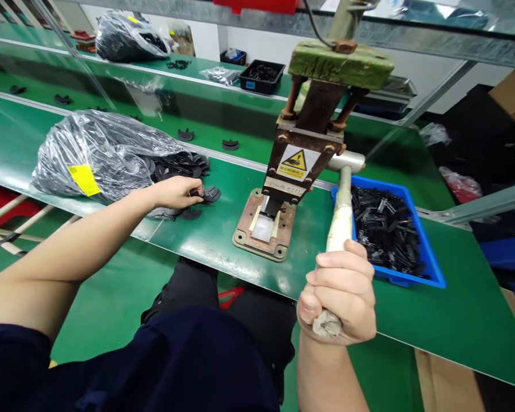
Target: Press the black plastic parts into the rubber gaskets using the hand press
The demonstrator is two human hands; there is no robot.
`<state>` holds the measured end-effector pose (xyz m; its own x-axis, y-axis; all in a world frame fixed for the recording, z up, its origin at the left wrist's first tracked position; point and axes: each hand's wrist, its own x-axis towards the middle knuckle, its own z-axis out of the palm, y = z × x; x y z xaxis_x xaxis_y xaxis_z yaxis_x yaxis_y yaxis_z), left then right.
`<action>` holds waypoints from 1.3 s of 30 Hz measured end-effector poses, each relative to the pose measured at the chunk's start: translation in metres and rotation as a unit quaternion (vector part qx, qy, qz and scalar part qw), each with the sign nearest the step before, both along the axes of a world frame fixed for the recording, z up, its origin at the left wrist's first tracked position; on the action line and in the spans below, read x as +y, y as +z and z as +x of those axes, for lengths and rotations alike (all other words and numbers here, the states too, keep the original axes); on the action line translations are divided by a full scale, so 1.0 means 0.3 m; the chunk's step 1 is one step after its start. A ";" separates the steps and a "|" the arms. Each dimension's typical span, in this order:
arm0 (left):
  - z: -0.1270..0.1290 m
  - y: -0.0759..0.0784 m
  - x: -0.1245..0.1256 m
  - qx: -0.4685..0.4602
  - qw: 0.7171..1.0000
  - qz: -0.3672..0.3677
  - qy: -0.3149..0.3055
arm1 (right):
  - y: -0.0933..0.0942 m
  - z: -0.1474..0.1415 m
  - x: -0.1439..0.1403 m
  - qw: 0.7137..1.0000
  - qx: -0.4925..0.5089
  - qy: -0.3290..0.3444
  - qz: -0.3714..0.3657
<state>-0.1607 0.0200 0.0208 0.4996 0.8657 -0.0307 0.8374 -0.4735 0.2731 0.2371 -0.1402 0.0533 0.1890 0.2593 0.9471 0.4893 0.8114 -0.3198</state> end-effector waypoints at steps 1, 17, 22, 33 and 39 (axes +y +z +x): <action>0.028 0.001 -0.012 -0.019 1.000 0.001 -0.008 | 0.003 -0.002 -0.001 1.000 -0.002 0.005 0.003; 0.375 -0.223 -0.097 -0.471 0.835 -0.245 0.144 | 0.027 0.001 -0.033 0.998 -0.051 -0.012 -0.034; 0.448 -0.124 -0.056 -0.478 0.800 -0.349 0.095 | 0.029 -0.001 -0.041 0.997 -0.059 0.000 -0.047; 0.597 -0.061 0.023 -0.369 0.834 -0.405 0.065 | 0.024 0.011 -0.031 0.997 -0.065 0.025 -0.021; 0.628 -0.019 0.038 -0.304 0.849 -0.419 0.107 | 0.016 0.011 -0.023 0.998 -0.060 0.029 -0.004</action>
<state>0.0278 0.0315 0.0150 0.4779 0.7401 -0.4732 0.4641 0.2446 0.8513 0.2404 -0.1473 0.0581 0.0592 0.2750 0.9596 0.4768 0.8368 -0.2692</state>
